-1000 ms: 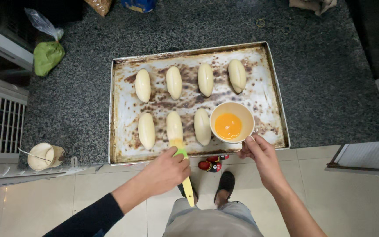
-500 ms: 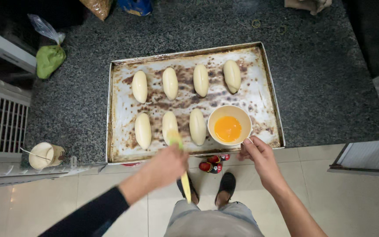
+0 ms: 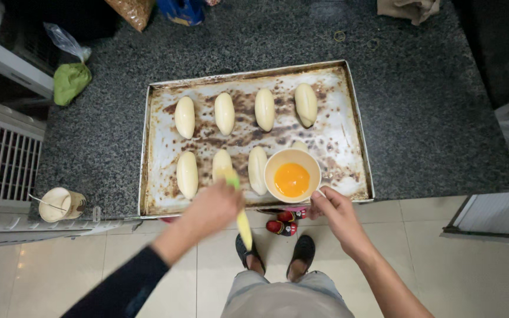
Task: The person arranges raw dough pieces on a baking tray, brushes them with egg wash, and sprinkles sesame seeds on top. The tray is placed on a kitchen counter with various baking ingredients and tools nearby.
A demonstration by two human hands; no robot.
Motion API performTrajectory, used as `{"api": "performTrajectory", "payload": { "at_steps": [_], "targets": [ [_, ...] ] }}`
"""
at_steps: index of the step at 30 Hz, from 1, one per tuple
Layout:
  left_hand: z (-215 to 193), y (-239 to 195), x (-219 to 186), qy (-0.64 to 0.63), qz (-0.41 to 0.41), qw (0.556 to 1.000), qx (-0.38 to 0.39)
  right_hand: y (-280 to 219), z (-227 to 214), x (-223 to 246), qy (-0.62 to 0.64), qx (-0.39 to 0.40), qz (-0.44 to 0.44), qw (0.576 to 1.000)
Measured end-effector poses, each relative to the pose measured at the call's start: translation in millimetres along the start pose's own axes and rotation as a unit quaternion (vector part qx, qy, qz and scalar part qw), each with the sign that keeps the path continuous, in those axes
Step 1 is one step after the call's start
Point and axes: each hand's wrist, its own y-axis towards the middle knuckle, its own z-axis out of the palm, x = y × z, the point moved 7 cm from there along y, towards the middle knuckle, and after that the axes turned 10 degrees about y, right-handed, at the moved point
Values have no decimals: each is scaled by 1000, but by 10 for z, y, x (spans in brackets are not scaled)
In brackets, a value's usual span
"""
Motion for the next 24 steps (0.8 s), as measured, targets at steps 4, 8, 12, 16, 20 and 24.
{"api": "performTrajectory", "payload": {
  "at_steps": [4,8,12,16,20,24],
  "targets": [
    [-396,-239,-91,-63,-3,997,-45,10,-1,6,-6,7,15,1000],
    [-1013,-252,488,-178,-206,949,-159,9,31,-1,-16,21,20,999],
    [-1555,-178,593,-283,-287,875,-267,54,96,17,-3,54,20,998],
    [-1785,45,411,-316,-273,867,-270,84,154,108,-13,92,-4,996],
    [-1706,251,311,-278,-274,898,-204,89,167,166,-35,124,-11,992],
    [-1668,296,208,-206,-261,916,-226,105,165,225,-42,140,-37,989]
  ]
}}
